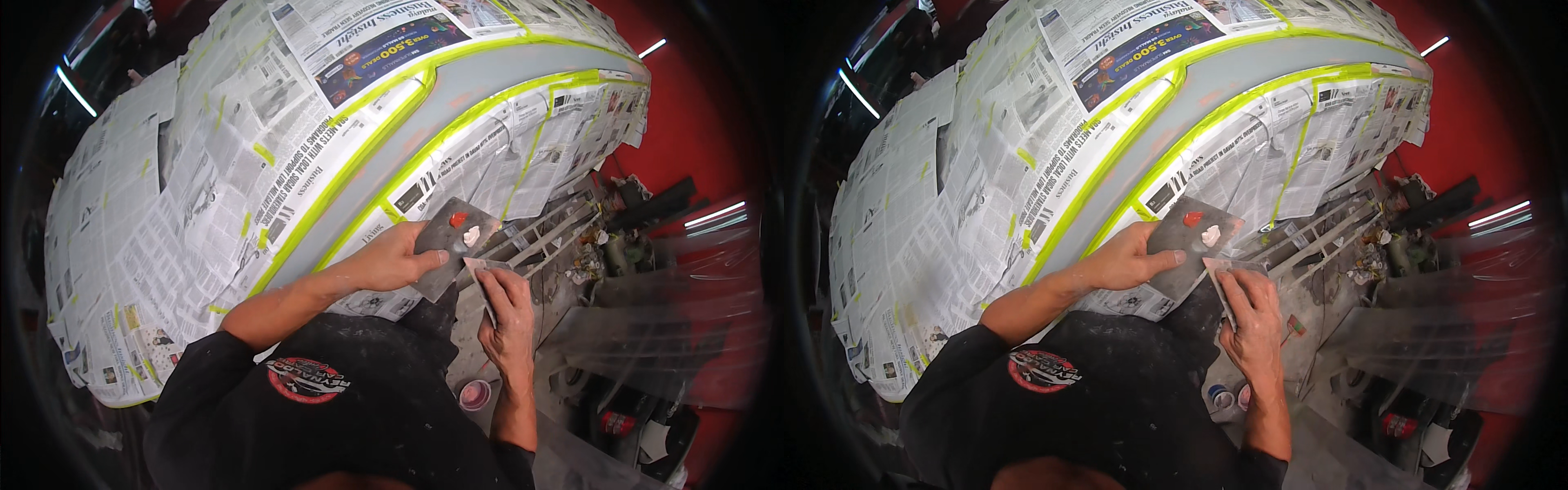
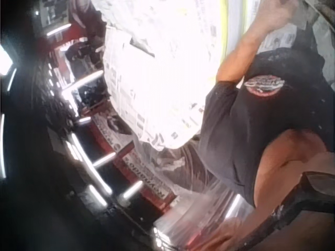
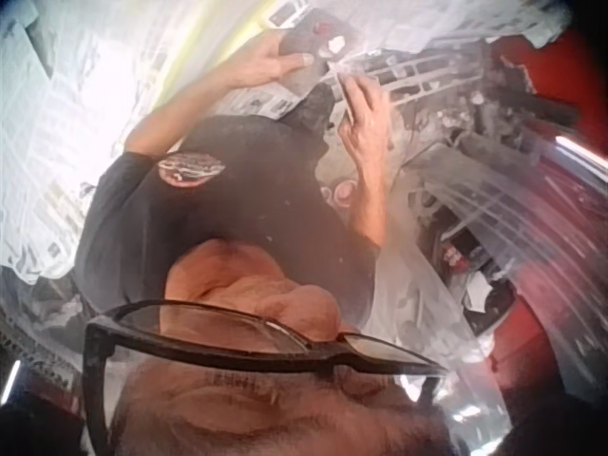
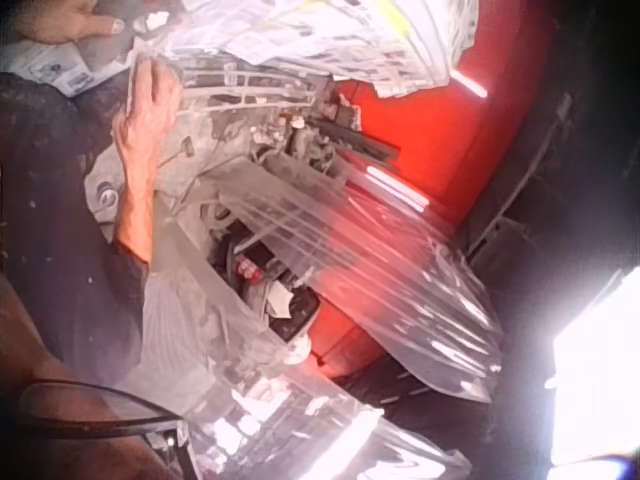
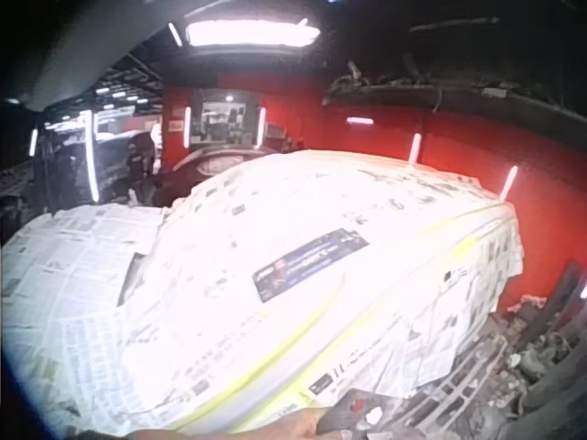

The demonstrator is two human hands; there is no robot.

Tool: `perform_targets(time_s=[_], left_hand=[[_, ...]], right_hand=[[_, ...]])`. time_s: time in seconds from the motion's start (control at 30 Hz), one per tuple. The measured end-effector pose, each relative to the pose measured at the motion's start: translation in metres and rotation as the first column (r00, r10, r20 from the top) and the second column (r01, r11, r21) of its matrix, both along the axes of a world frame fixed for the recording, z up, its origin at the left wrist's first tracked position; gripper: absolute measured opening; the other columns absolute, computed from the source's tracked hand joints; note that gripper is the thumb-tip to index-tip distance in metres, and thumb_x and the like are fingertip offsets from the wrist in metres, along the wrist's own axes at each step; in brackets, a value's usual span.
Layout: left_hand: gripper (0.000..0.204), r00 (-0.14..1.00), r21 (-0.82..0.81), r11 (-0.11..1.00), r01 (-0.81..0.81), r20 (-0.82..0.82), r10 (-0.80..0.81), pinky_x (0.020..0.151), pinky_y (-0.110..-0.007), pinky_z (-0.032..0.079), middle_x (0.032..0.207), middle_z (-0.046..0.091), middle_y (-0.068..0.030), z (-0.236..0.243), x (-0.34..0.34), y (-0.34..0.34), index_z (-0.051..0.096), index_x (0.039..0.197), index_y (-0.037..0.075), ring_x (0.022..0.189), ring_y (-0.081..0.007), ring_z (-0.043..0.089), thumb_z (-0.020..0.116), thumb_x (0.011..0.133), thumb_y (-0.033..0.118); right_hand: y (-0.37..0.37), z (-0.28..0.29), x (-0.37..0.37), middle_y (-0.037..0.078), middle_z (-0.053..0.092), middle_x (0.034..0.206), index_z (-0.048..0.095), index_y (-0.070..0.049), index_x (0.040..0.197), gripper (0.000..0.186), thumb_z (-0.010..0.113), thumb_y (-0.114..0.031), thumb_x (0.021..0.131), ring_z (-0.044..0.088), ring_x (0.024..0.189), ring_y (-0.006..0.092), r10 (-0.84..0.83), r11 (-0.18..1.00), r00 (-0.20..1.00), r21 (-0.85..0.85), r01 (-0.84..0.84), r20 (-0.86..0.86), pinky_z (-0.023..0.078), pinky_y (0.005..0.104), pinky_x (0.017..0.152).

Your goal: The person applies body filler to a car panel using a metal spreader and a smaller scraper. They repeatedly scoop filler from the spreader and smooth it onto the surface, which is masked with newspaper and tape.

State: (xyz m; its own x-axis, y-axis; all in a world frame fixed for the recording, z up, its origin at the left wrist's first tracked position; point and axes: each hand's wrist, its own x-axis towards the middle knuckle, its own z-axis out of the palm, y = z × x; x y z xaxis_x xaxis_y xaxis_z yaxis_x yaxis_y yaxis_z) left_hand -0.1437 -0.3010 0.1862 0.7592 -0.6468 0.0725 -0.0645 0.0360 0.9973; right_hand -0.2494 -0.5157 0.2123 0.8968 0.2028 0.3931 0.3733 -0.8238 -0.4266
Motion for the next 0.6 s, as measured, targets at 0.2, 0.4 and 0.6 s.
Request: perform_targets(time_s=[0.2, 0.4, 0.6], left_hand=[[0.029, 0.939, -0.211, 0.918, -0.336, -0.152, 0.309, 0.085, -0.029, 0.050, 0.111, 0.066, -0.0084, 0.034, 0.005, 0.006, 0.057, 0.123, -0.001, 0.099, -0.0110, 0.060, 0.058, 0.096, 0.008], [0.032, 0.898, -0.420, 0.808, -0.414, -0.336, 0.285, 0.086, -0.031, 0.053, 0.115, 0.064, -0.0082, 0.038, 0.007, 0.011, 0.053, 0.127, -0.002, 0.100, -0.0144, 0.063, 0.058, 0.096, 0.004], [0.042, 0.759, -0.422, 0.718, -0.554, -0.611, 0.227, 0.090, -0.037, 0.055, 0.120, 0.061, -0.0102, -0.010, -0.009, -0.014, 0.046, 0.134, 0.002, 0.108, -0.0197, 0.063, 0.060, 0.095, 0.005]], right_hand=[[0.010, -0.035, -0.001, 0.011, 0.060, 0.114, 0.065, -0.007, 0.120, 0.063, 0.061, 0.007, 0.059, 0.056, 0.108, 0.0340, 0.120, 0.989, 0.975, -0.062, -0.134, -0.186, 0.045, 0.0443, 0.095], [-0.019, -0.019, 0.006, 0.012, 0.059, 0.123, 0.053, -0.002, 0.133, 0.050, 0.056, 0.001, 0.083, 0.059, 0.111, 0.0269, -0.030, 0.460, 0.960, 0.848, 0.262, -0.280, 0.046, 0.0380, 0.098], [-0.010, -0.032, 0.007, 0.018, 0.055, 0.132, 0.044, 0.001, 0.138, 0.043, 0.049, -0.013, 0.098, 0.057, 0.120, 0.0312, -0.042, -0.115, 0.977, 0.972, 0.205, -0.211, 0.050, 0.0447, 0.098]])
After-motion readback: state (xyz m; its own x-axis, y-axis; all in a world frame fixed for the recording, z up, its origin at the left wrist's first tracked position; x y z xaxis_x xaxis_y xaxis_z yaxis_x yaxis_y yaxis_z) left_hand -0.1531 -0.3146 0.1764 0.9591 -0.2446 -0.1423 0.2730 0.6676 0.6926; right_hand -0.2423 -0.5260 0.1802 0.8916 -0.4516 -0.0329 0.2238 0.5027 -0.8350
